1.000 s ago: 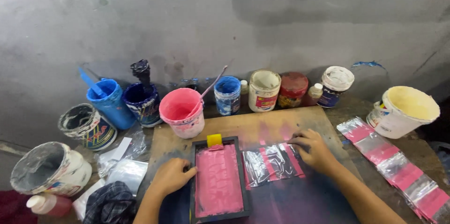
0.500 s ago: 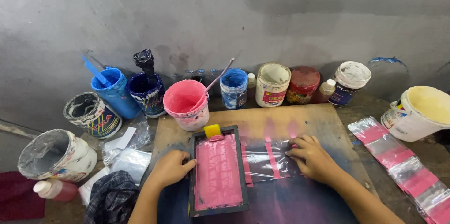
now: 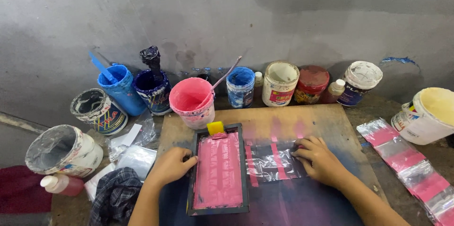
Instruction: The person uses a yellow sponge to spread pink paint on a black tray. They then use a dark cloth to wipe the wooden table surface, cleaning off paint smudges. Finally, they wipe a yellow rectangular object with the cloth.
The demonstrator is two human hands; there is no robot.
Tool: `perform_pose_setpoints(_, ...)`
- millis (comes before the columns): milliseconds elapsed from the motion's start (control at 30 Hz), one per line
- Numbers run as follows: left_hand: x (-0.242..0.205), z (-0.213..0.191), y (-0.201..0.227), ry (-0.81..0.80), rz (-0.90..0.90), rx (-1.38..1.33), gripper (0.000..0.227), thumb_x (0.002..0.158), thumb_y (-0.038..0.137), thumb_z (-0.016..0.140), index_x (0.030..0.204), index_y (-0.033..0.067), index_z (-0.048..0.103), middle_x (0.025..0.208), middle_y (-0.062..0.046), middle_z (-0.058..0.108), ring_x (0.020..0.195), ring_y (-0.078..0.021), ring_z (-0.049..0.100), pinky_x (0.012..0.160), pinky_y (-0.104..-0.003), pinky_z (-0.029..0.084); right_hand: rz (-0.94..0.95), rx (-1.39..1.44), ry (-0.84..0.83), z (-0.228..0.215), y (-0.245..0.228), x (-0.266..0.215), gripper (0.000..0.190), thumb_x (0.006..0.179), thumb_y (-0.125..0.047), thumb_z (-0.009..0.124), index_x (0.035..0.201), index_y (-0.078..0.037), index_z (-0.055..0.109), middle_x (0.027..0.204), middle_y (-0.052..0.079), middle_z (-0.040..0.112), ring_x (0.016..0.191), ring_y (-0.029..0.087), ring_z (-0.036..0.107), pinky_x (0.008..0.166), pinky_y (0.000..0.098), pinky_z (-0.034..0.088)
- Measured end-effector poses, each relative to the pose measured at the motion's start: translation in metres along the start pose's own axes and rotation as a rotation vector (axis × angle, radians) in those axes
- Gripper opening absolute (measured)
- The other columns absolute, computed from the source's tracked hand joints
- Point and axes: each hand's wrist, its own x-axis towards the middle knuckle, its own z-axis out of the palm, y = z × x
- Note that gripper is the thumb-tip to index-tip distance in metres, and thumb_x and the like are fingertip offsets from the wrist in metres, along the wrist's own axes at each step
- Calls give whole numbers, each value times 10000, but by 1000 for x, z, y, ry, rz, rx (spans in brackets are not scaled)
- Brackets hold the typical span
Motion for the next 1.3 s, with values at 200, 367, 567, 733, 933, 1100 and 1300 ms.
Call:
perform_pose_setpoints(200, -7, -11, 0, 15, 13, -11, 501, 952, 408, 616, 604, 102, 426, 571, -64, 464, 578, -220, 445, 602, -430, 264, 40, 21, 25, 5, 1, 1, 94, 868, -202, 683, 952, -195, 725, 1155, 4, 697, 1093, 244, 585, 955, 402, 416)
perform_pose_setpoints(367, -23, -31, 5, 3, -52, 67, 465, 917, 422, 603, 605, 121, 434, 581, -46, 492, 581, -211, 457, 587, -424, 283, 93, 110, 134, 14, -11, 2, 249, 850, -154, 648, 1081, -192, 732, 1183, 17, 723, 1125, 248, 634, 1008, 418, 415)
perform_pose_setpoints(567, -41, -54, -17, -24, -99, 186, 449, 899, 466, 566, 640, 110, 477, 662, -87, 561, 658, -256, 531, 606, -446, 352, -177, 465, -31, 20, -120, 29, 420, 899, -79, 637, 1312, -145, 677, 1266, 75, 723, 1197, 278, 630, 1068, 437, 422)
perform_pose_setpoints(733, -55, -53, -55, -15, -166, 230, 426, 892, 485, 539, 706, 103, 566, 801, -90, 673, 775, -289, 612, 666, -447, 415, -396, 524, -242, 29, -194, 57, 451, 965, -107, 589, 1416, -111, 588, 1409, 108, 628, 1272, 327, 567, 1093, 479, 385)
perform_pose_setpoints(933, -70, -60, -80, -56, -269, 159, 457, 953, 523, 550, 741, 118, 551, 793, -58, 640, 729, -233, 544, 631, -405, 364, -394, 516, -301, 48, -230, 75, 469, 935, -105, 629, 1403, -122, 606, 1422, 107, 626, 1273, 322, 545, 1106, 498, 331)
perform_pose_setpoints(1100, -64, -62, -88, -74, -291, 192, 395, 952, 506, 539, 866, 138, 653, 961, -71, 716, 883, -268, 639, 723, -422, 444, -344, 476, -412, 54, -245, 80, 486, 952, -105, 619, 1434, -152, 581, 1479, 59, 582, 1334, 333, 454, 1112, 525, 276)
perform_pose_setpoints(1300, -50, -51, -87, -74, -311, 305, 411, 951, 508, 514, 938, 149, 714, 1039, -53, 739, 968, -265, 667, 798, -406, 503, -340, 392, -329, 49, -226, 70, 486, 957, -106, 606, 1440, -154, 576, 1489, 68, 577, 1348, 373, 447, 1080, 528, 317)
